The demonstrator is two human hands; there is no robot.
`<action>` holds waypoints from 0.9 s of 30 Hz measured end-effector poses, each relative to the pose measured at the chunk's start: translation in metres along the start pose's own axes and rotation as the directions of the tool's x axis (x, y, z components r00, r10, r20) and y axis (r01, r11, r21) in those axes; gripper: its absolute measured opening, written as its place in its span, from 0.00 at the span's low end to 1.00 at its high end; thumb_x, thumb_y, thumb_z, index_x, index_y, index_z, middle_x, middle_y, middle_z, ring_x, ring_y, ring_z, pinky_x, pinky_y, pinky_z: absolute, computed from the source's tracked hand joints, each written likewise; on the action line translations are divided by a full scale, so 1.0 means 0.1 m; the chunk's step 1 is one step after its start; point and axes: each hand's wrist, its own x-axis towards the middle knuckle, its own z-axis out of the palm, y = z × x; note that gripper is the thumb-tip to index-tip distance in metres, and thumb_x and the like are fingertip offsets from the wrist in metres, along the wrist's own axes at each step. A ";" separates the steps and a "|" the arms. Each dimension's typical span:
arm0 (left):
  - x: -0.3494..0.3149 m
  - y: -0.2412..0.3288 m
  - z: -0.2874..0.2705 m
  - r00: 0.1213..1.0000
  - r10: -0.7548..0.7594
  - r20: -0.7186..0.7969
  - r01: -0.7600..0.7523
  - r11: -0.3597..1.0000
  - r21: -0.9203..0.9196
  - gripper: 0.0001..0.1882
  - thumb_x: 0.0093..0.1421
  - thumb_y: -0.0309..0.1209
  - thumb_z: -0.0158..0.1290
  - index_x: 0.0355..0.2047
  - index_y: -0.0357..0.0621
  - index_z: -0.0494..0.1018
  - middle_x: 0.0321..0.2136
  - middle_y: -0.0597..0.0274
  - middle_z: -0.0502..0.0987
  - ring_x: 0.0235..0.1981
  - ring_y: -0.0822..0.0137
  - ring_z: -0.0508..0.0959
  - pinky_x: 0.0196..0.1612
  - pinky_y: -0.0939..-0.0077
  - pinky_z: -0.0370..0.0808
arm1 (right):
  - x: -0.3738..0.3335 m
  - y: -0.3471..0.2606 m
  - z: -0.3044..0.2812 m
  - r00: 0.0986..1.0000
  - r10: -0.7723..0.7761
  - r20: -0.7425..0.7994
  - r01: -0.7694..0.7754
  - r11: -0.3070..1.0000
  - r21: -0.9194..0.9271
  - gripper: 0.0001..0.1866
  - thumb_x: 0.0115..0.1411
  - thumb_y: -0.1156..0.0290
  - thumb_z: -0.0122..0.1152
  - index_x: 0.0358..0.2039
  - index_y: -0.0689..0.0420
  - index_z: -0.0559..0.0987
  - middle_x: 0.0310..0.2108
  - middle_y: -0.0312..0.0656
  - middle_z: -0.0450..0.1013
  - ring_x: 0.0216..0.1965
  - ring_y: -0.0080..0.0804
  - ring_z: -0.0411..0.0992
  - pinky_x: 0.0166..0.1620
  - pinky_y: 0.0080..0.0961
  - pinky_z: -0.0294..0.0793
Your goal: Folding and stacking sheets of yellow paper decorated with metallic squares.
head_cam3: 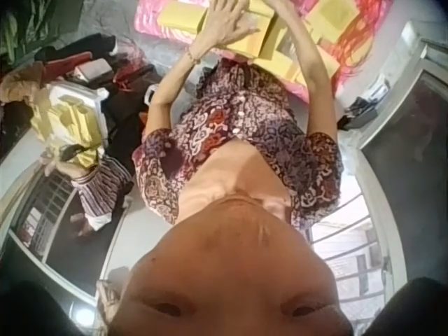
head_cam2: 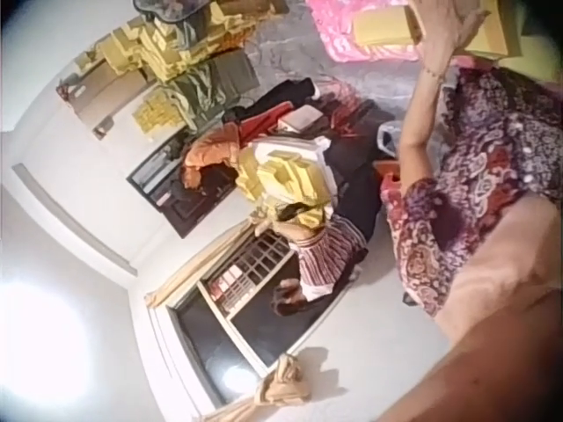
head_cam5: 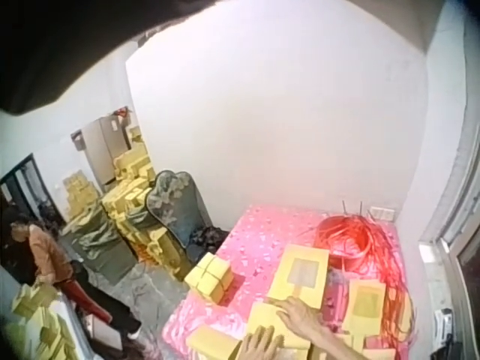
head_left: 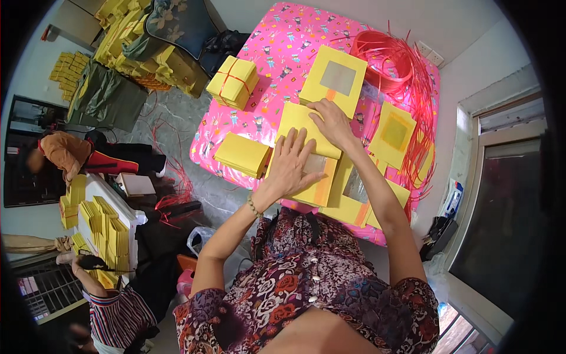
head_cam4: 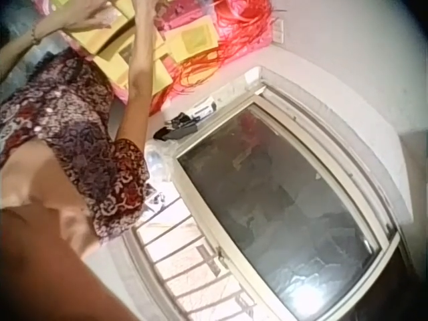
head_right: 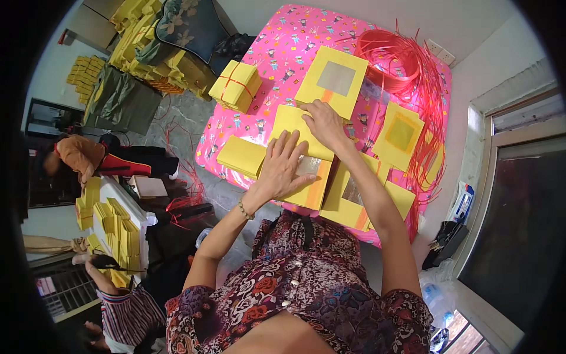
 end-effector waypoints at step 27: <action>-0.07 -0.08 0.02 0.999 0.023 -0.038 -0.025 0.999 -0.040 0.41 0.55 0.57 0.54 0.63 0.48 0.61 0.58 0.44 0.62 0.60 0.40 0.59 0.63 0.46 0.57 | -1.07 -0.17 0.00 0.956 -0.260 -0.137 0.235 0.956 -0.177 0.18 0.54 0.74 0.62 0.46 0.61 0.76 0.45 0.46 0.71 0.50 0.46 0.69 0.54 0.38 0.70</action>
